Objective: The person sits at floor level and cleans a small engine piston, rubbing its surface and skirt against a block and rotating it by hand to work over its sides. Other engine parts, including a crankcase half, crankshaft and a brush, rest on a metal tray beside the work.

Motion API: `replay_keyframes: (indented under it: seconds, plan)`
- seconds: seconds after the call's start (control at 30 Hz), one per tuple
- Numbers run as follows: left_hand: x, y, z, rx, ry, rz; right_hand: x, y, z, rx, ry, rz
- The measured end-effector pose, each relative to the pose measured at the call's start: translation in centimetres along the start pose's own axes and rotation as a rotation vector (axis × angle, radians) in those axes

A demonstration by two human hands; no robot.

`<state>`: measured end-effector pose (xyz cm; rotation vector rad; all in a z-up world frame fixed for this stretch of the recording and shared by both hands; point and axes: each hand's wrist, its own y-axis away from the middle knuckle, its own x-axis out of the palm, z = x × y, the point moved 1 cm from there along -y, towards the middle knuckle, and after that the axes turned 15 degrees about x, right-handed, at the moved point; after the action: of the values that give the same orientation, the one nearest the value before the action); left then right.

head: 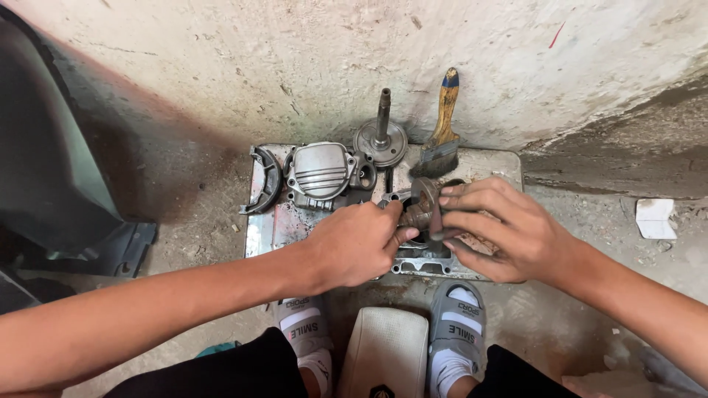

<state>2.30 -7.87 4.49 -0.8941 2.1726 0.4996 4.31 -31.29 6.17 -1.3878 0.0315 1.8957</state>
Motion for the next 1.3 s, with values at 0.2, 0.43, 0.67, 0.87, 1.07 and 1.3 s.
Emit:
replay_keyframes:
  seconds: [0.2, 0.43, 0.67, 0.87, 1.07, 1.3]
  plan:
    - [0.0, 0.2, -0.1, 0.012, 0.034, -0.048, 1.3, 1.0, -0.4, 0.120, -0.059, -0.035]
    - [0.2, 1.4, 1.8, 0.356, 0.009, -0.219, -0.6, -0.3, 0.3, 0.026, 0.026, -0.012]
    - [0.0, 1.9, 2.5, 0.675, -0.390, -0.349, 0.3, 0.0, -0.3, 0.054, 0.005, 0.020]
    - [0.0, 2.1, 3.4, 0.867, -0.674, -0.374, 1.5, 1.6, -1.8, -0.149, 0.005, 0.020]
    - [0.3, 2.1, 3.0, 0.873, -0.817, -0.373, 0.9, 0.8, -0.3, 0.089, -0.038, -0.014]
    - [1.1, 1.9, 3.7, 0.793, -0.669, -0.283, 2.6, 2.5, -2.8, -0.150, -0.011, -0.019]
